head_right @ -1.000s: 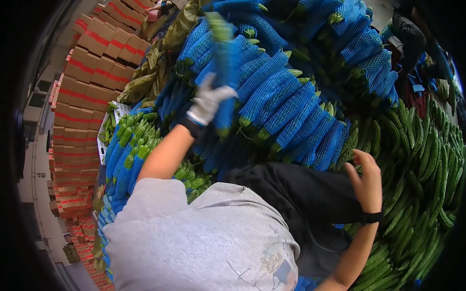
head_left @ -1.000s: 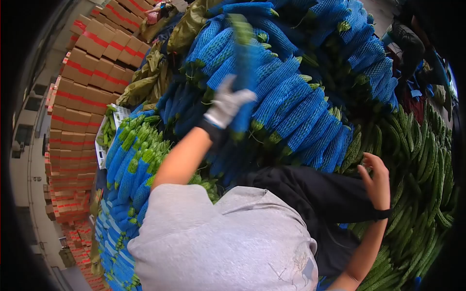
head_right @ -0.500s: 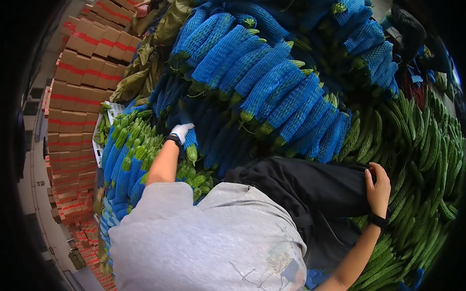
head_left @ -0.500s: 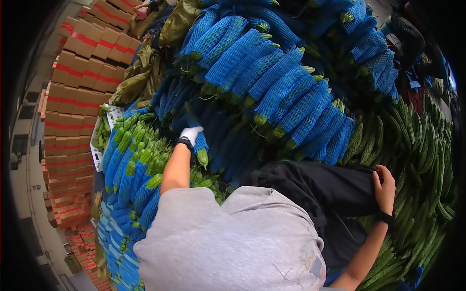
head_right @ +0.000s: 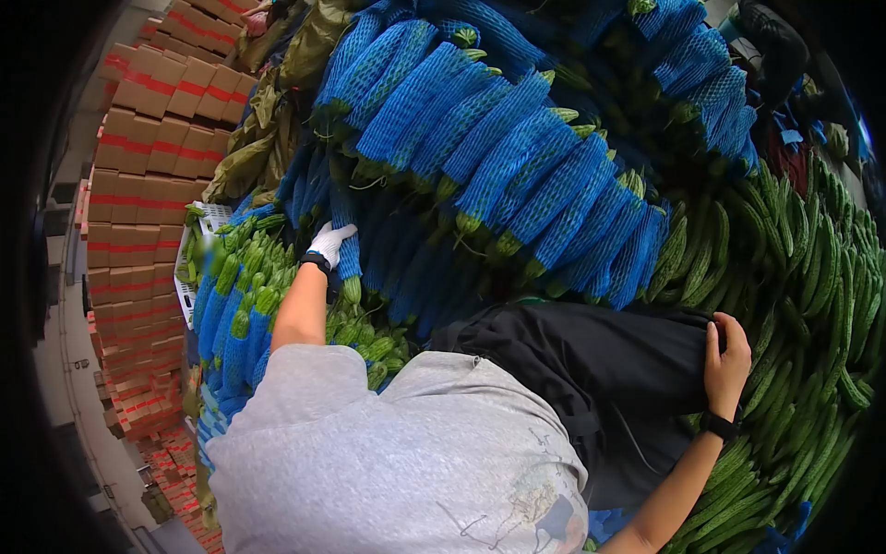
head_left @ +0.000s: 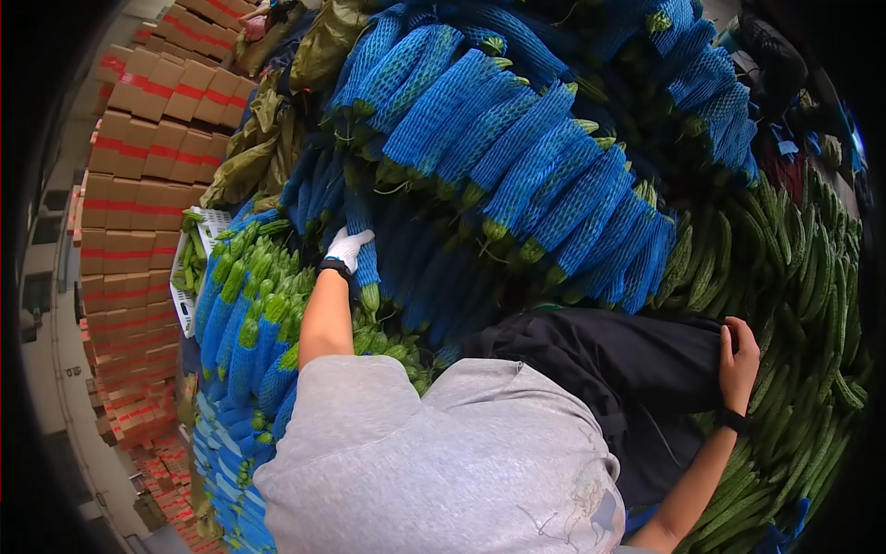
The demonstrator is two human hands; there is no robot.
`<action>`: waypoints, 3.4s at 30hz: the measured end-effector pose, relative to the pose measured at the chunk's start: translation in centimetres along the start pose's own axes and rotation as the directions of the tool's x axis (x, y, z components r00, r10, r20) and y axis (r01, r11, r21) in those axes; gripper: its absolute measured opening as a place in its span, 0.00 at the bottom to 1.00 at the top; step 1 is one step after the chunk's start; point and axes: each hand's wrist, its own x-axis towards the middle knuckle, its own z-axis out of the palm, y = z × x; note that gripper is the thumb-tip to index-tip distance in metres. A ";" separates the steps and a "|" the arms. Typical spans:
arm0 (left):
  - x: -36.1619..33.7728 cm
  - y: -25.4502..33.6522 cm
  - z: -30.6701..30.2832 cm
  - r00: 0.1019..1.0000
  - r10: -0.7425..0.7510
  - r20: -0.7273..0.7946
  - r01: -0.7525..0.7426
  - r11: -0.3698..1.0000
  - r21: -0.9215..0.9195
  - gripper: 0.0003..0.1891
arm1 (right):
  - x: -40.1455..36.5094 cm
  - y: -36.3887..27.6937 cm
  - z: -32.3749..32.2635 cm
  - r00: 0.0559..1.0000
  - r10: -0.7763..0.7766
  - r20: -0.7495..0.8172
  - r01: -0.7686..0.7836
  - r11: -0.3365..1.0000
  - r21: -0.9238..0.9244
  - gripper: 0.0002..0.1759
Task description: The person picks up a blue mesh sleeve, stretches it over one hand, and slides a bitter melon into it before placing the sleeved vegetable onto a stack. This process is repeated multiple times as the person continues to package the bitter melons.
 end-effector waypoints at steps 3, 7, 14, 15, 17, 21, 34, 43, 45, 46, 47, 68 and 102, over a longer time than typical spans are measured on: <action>-0.7 -0.3 0.3 0.999 -0.039 0.008 0.040 0.987 -0.156 0.21 | 0.0 0.2 -0.1 1.000 -0.007 -0.006 0.007 1.000 0.004 0.12; -0.3 -2.0 0.2 0.994 -0.079 0.072 0.096 0.959 -0.265 0.17 | 0.0 0.6 -0.1 1.000 0.001 0.011 -0.001 1.000 0.001 0.12; -3.7 -0.6 1.8 0.915 -0.003 -0.403 -0.142 0.933 -0.330 0.25 | 1.3 1.9 -0.3 0.979 -0.028 0.203 0.031 0.999 -0.014 0.15; -5.1 0.7 2.3 0.899 0.001 -0.438 -0.236 0.843 -0.483 0.27 | 1.7 2.1 -0.3 0.972 -0.025 0.235 0.027 1.000 -0.006 0.16; -4.5 0.7 1.1 0.845 0.107 -0.524 -0.430 0.718 -0.547 0.30 | 2.3 1.8 -0.4 0.965 -0.054 0.258 0.054 0.999 0.008 0.16; -8.5 3.8 -2.2 0.681 0.167 -0.713 -0.644 0.599 -0.475 0.37 | 4.0 1.0 -0.3 0.944 -0.109 0.310 0.108 0.994 0.020 0.17; -17.9 4.2 -21.0 0.128 -0.276 -0.952 -0.334 0.892 -0.304 0.50 | 4.7 -1.0 0.0 0.956 -0.187 0.228 0.181 0.982 0.048 0.16; -14.0 1.4 -22.8 0.317 0.237 -0.918 0.482 0.793 0.372 0.38 | 4.4 -0.9 -0.2 0.958 -0.195 0.210 0.168 0.976 0.139 0.15; -16.2 3.6 -19.7 0.468 0.420 -0.777 0.626 0.464 0.627 0.40 | 4.3 -0.8 -0.2 0.961 -0.198 0.193 0.173 0.975 0.139 0.15; -17.6 5.0 -18.1 0.596 0.418 -0.685 0.608 0.322 0.726 0.41 | 4.2 -1.1 -0.1 0.970 -0.181 0.165 0.159 0.978 0.138 0.15; -13.0 0.1 -22.0 0.543 0.618 -0.569 0.604 0.184 0.776 0.41 | 3.9 -2.7 -0.7 0.980 -0.130 0.149 0.113 0.987 0.116 0.15; -36.0 16.8 47.2 -0.032 0.600 0.799 -0.782 0.483 -0.394 0.18 | -42.7 28.1 0.8 0.471 0.881 0.050 -0.856 0.469 -0.218 0.15; -50.5 7.0 50.0 -0.037 0.429 0.902 -0.485 0.782 -0.392 0.20 | -6.1 7.4 -6.4 0.472 0.413 -0.779 0.213 0.804 0.555 0.25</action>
